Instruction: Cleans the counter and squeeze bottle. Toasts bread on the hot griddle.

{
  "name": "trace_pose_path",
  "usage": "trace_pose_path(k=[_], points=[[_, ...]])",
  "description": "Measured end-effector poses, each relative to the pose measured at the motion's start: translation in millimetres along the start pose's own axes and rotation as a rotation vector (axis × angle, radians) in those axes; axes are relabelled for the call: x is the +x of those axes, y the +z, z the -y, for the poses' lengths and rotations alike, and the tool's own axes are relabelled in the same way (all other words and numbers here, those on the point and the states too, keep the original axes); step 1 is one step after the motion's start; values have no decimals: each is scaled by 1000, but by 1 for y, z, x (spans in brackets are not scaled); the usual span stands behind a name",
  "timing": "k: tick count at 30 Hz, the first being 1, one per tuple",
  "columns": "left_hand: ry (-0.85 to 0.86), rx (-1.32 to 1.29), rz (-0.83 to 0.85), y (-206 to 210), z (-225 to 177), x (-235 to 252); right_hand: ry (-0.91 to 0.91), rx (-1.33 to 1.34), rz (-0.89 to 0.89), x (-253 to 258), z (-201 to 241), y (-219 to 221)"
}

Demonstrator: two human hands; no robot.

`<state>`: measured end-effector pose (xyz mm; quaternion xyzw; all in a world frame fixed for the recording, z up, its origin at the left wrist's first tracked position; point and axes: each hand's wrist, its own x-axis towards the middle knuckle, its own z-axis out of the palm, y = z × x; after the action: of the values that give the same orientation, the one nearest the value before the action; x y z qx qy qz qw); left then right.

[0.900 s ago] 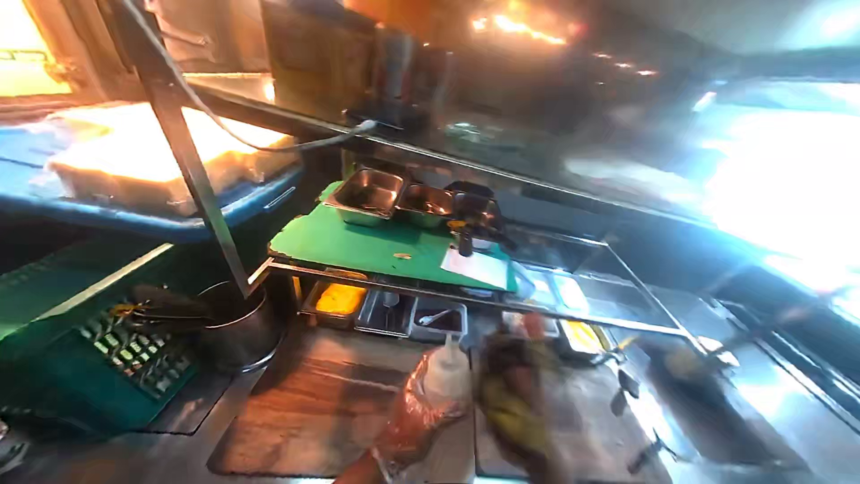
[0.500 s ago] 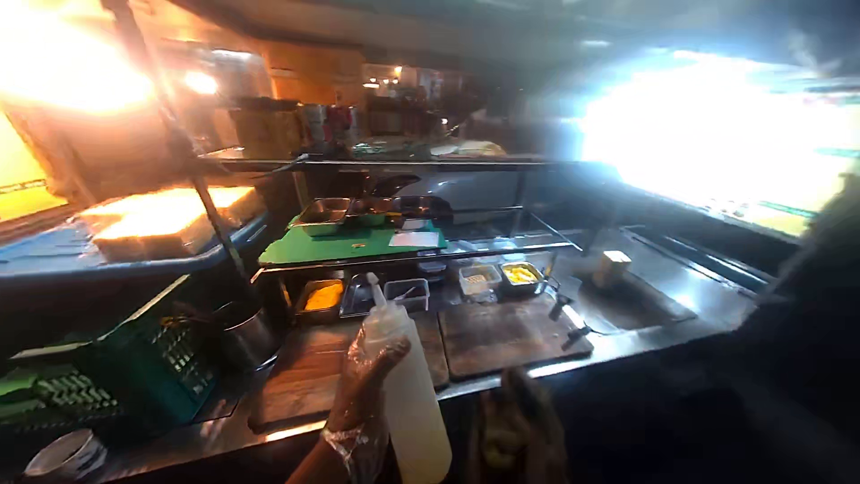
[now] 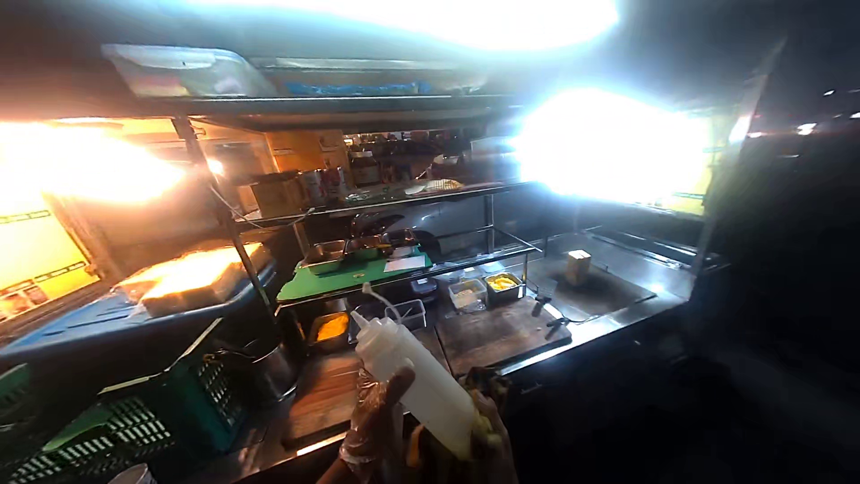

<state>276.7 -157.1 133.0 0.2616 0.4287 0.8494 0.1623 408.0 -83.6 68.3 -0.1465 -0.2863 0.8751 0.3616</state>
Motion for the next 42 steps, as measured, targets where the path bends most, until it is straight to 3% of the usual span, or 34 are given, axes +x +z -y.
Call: trace_pose_path(k=[2, 3, 5, 6, 8, 10, 11, 13, 15, 18, 21, 23, 25, 28, 29, 30, 31, 34, 37, 39, 42], points=[[-23, -68, 170, -27, -17, 5, 123, 10, 121, -2, -14, 5], [-43, -74, 164, -35, -31, 7, 92, -102, 44, -10, -24, 12], [-21, 8, 26, -52, -60, 11, -176, -455, -193, -31, -40, 45], [-5, 93, -61, -59, -76, 10, -332, -583, -188, -46, -45, 65], [0, 193, -114, -78, -100, 0, -530, -802, 48, -67, -55, 107], [1, 147, 4, -111, -102, -24, -714, -1121, 408, -50, -76, 141], [-1, 185, 19, -129, -103, -36, -806, -1280, 433, -34, -82, 169], [6, 305, 26, -157, -111, -46, -613, -1420, 453, -9, -79, 229], [36, 271, -34, -172, -126, -42, -577, -1450, 493, -10, -90, 261], [-52, 116, -38, -227, -152, -21, -848, -1412, 606, -58, -142, 239], [-26, 46, -188, -249, -169, 13, -1019, -1199, 466, -94, -195, 187], [-34, -39, -259, -239, -169, 4, -1026, -1008, 288, -86, -213, 171], [-102, -97, -262, -214, -179, -15, -827, -751, 128, -71, -215, 177], [-196, -223, 133, -233, -161, -15, -119, -280, 118, -60, -205, 191], [-223, -230, 219, -241, -155, -11, 18, -281, 102, -63, -208, 190], [-232, -216, 265, -247, -152, -6, 44, -381, 58, -71, -212, 188], [-205, -173, 254, -250, -153, 1, -51, -518, 27, -79, -217, 181], [-103, -46, 86, -240, -160, 12, -688, -834, 126, -98, -223, 156], [-113, 180, 46, -231, -145, -34, -1075, -1105, 432, -65, -182, 190], [-231, 357, -11, -222, -136, -59, -1047, -1200, 488, -27, -136, 232], [-227, 188, 114, -201, -118, -56, -631, -1206, 362, 0, -78, 268]])
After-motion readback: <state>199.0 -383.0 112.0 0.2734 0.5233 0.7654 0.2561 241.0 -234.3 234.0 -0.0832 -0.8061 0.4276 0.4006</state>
